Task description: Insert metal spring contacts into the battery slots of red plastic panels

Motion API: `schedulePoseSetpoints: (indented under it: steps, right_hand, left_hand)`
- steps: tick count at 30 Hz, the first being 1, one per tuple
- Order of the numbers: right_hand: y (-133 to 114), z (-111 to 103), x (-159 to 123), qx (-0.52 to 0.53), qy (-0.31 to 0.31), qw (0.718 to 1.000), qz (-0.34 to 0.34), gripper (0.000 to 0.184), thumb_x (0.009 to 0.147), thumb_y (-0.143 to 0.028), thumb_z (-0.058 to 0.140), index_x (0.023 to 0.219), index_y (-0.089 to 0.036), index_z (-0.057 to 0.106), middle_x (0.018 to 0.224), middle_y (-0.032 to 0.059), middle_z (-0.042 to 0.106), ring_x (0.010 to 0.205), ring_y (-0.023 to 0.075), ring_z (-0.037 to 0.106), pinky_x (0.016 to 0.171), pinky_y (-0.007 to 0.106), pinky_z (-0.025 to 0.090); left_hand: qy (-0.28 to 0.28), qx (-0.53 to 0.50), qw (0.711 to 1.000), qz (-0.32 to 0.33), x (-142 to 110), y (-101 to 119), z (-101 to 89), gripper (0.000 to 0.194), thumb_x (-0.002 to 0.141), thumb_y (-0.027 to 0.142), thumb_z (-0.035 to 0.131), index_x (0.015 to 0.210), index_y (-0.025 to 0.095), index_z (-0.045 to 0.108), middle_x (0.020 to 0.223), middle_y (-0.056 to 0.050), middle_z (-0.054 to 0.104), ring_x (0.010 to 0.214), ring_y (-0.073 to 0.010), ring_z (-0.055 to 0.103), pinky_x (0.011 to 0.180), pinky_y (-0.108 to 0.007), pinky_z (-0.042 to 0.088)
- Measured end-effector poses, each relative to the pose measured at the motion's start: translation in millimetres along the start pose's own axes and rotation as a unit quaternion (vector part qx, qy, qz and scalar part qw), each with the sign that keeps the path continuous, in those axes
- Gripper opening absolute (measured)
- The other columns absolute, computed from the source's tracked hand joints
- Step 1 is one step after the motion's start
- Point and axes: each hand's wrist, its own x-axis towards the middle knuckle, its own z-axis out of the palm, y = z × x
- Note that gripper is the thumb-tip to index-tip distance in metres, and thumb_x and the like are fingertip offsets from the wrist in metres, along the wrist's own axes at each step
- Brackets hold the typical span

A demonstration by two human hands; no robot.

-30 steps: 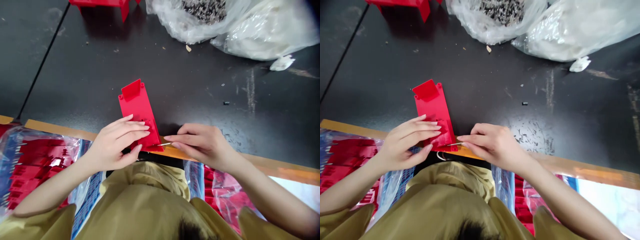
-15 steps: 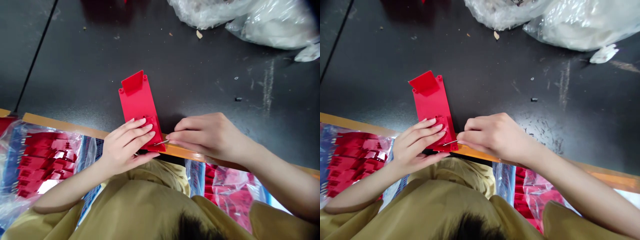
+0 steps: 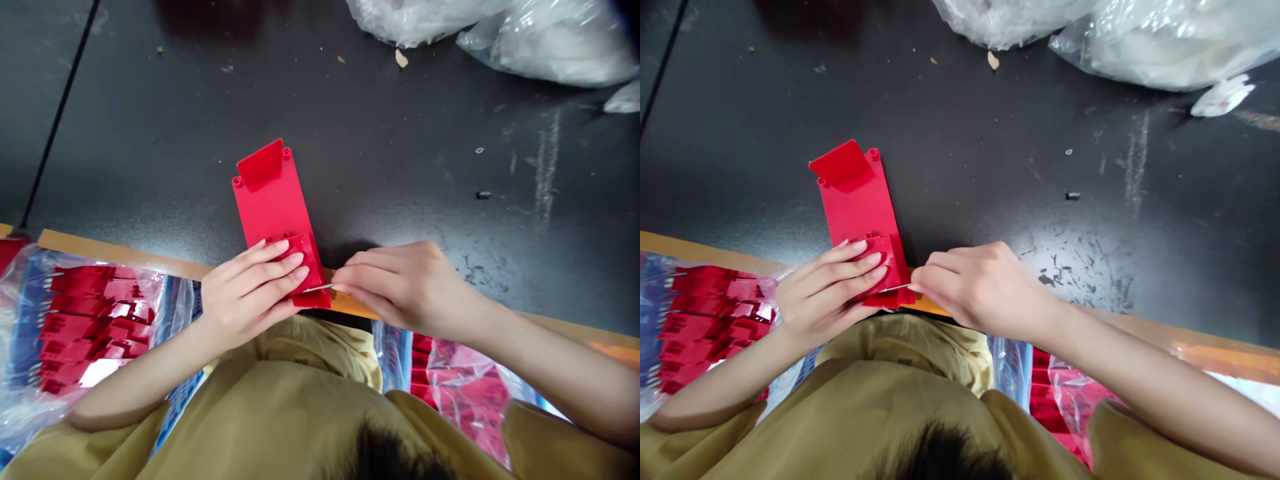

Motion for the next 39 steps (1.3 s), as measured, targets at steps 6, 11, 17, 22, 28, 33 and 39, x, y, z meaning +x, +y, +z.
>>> schedulePoseSetpoints:
  steps: [6,11,17,22,28,33,39]
  right_hand:
    - [-7,-1,1,0.015,-0.010,0.999,0.038,0.026,0.103,-0.021,0.044,0.088,-0.016,0.065,0.075,0.0005,0.069,0.062,0.0101,0.061,0.054,0.026,0.033]
    - [-14,-3,2,0.038,-0.033,0.995,0.080,0.027,0.101,-0.020,0.046,0.083,-0.016,0.065,0.067,-0.0004,0.062,0.055,0.0094,0.054,0.050,0.026,0.030]
    - [-19,-9,7,0.070,-0.087,0.985,0.134,0.030,0.102,-0.025,0.042,0.085,-0.017,0.065,0.068,-0.0010,0.062,0.053,0.0096,0.054,0.050,0.027,0.027]
    - [-18,-13,13,0.093,-0.118,0.976,0.156,0.029,0.101,-0.025,0.044,0.077,-0.018,0.060,0.064,-0.0026,0.059,0.050,0.0088,0.045,0.051,0.027,0.024]
    - [-5,-16,18,0.164,-0.143,0.965,0.144,0.031,0.102,-0.028,0.044,0.074,-0.018,0.057,0.063,-0.0042,0.056,0.050,0.0073,0.042,0.051,0.025,0.026]
    - [9,-21,18,0.224,-0.117,0.962,0.103,0.028,0.103,-0.034,0.046,0.084,-0.020,0.062,0.069,-0.0033,0.063,0.054,0.0072,0.050,0.054,0.022,0.033]
    - [9,-16,8,0.182,-0.112,0.974,0.078,0.022,0.104,-0.029,0.043,0.096,-0.020,0.061,0.081,0.0000,0.067,0.065,0.0100,0.058,0.058,0.025,0.035]
  left_hand:
    - [-0.009,-0.004,1.000,-0.002,1,-1,-1.6,0.032,0.084,0.030,0.075,0.110,0.013,0.069,0.105,-0.007,0.078,0.112,-0.0226,0.070,0.101,-0.038,0.059]
    - [-0.007,0.001,1.000,-0.005,3,0,-2.5,0.029,0.087,0.034,0.071,0.110,0.016,0.069,0.104,-0.006,0.078,0.108,-0.0227,0.072,0.097,-0.038,0.061]
    - [-0.007,0.003,1.000,-0.010,2,0,-2.2,0.030,0.086,0.034,0.073,0.110,0.016,0.069,0.104,-0.006,0.078,0.107,-0.0226,0.072,0.098,-0.038,0.061]
    - [-0.015,-0.002,1.000,-0.008,0,-2,-2.5,0.033,0.085,0.032,0.074,0.111,0.014,0.069,0.108,-0.007,0.077,0.111,-0.0222,0.070,0.102,-0.037,0.058]
    - [-0.015,-0.013,1.000,-0.004,-1,-2,-2.3,0.033,0.085,0.031,0.074,0.111,0.012,0.069,0.109,-0.008,0.077,0.113,-0.0220,0.069,0.104,-0.036,0.057]
    - [-0.010,-0.012,1.000,-0.008,1,-2,-2.4,0.031,0.087,0.032,0.072,0.111,0.013,0.068,0.107,-0.008,0.077,0.112,-0.0228,0.070,0.101,-0.038,0.059]
    - [-0.017,-0.019,1.000,-0.010,1,-2,-3.3,0.029,0.088,0.032,0.071,0.110,0.014,0.068,0.109,-0.007,0.077,0.112,-0.0226,0.070,0.101,-0.038,0.059]
